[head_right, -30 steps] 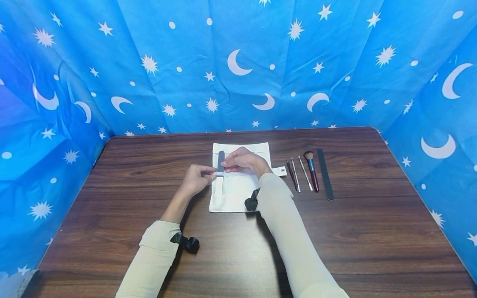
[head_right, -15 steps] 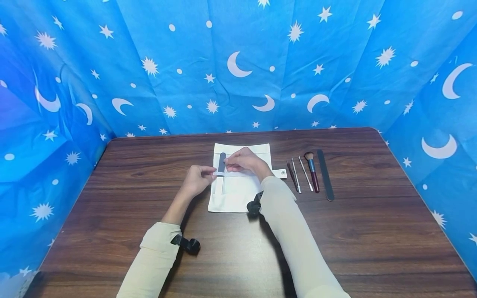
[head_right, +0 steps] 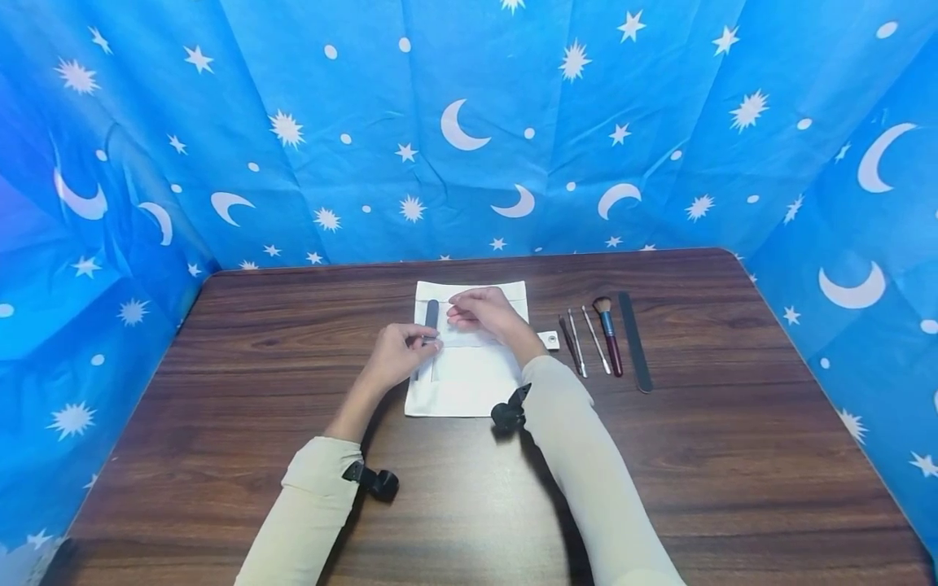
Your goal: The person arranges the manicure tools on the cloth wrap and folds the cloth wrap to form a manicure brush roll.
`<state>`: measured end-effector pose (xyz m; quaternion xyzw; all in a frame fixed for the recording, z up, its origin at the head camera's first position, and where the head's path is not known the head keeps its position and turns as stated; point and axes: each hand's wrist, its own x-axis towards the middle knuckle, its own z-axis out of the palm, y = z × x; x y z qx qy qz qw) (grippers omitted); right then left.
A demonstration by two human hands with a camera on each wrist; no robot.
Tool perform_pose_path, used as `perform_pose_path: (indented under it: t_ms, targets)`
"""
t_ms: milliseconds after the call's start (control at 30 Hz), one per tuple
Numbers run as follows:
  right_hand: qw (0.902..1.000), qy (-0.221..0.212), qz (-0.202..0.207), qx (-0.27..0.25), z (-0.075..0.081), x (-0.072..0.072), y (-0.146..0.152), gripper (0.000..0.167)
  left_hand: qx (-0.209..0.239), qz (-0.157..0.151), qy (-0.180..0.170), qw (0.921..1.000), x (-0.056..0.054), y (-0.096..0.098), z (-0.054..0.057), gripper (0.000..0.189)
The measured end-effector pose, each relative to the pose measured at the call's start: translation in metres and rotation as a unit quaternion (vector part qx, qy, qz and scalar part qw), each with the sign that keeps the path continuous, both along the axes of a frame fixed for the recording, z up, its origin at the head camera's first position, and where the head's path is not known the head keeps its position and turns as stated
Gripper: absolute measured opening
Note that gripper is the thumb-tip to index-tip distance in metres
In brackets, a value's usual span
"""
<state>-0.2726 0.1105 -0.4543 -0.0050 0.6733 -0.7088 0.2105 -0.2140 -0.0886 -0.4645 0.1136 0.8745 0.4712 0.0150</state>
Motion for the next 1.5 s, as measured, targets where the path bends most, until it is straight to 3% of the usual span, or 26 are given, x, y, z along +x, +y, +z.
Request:
perform_pose_path:
  t_ms: [200,400,533,733,867,967,1067,1167,1300,1367,1433,1500]
  targets:
    - [0.9962,0.053,-0.017,0.067,0.011,0.006,0.030,0.039,-0.073,-0.002,0.018,0.9972,0.000,0.001,-0.005,0.019]
    - [0.9900,0.081,-0.044,0.107,0.021,0.013,0.075,0.043,-0.098,-0.019,0.027,0.9947,-0.001,0.001,-0.007,0.020]
    - [0.9878,0.094,-0.079,0.095,0.031,0.023,0.103,0.041,-0.115,-0.026,0.030,0.9925,-0.003,0.003,-0.007,0.019]
    - [0.9787,0.126,-0.156,0.044,0.038,0.040,0.148,0.008,-0.145,-0.024,0.033,0.9886,-0.003,0.007,-0.005,0.018]
    - [0.9672,0.131,-0.217,-0.014,0.032,0.049,0.176,0.016,-0.138,-0.015,0.024,0.9901,-0.003,0.007,-0.004,0.015]
    - [0.9580,0.128,-0.256,-0.016,0.026,0.054,0.193,0.018,-0.125,-0.005,0.011,0.9921,-0.002,0.007,-0.004,0.014]
    - [0.9513,0.118,-0.281,0.043,0.019,0.058,0.206,0.012,-0.121,0.003,0.002,0.9927,-0.002,0.007,-0.004,0.012]
    - [0.9367,0.115,-0.280,0.176,0.010,0.060,0.214,0.017,-0.124,0.009,0.000,0.9922,-0.001,0.007,-0.005,0.011]
    - [0.8847,0.102,-0.238,0.388,0.003,0.065,0.218,0.040,-0.129,0.011,0.000,0.9916,-0.001,0.009,-0.006,0.010]
    - [0.8678,0.075,-0.208,0.445,0.005,0.069,0.219,0.047,-0.128,0.012,0.001,0.9917,-0.001,0.009,-0.005,0.010]
    - [0.8630,0.043,-0.173,0.473,0.010,0.074,0.220,0.054,-0.127,0.013,0.003,0.9919,-0.001,0.009,-0.005,0.010]
    - [0.8641,0.014,-0.144,0.482,0.016,0.079,0.221,0.057,-0.125,0.011,0.003,0.9921,-0.001,0.008,-0.004,0.010]
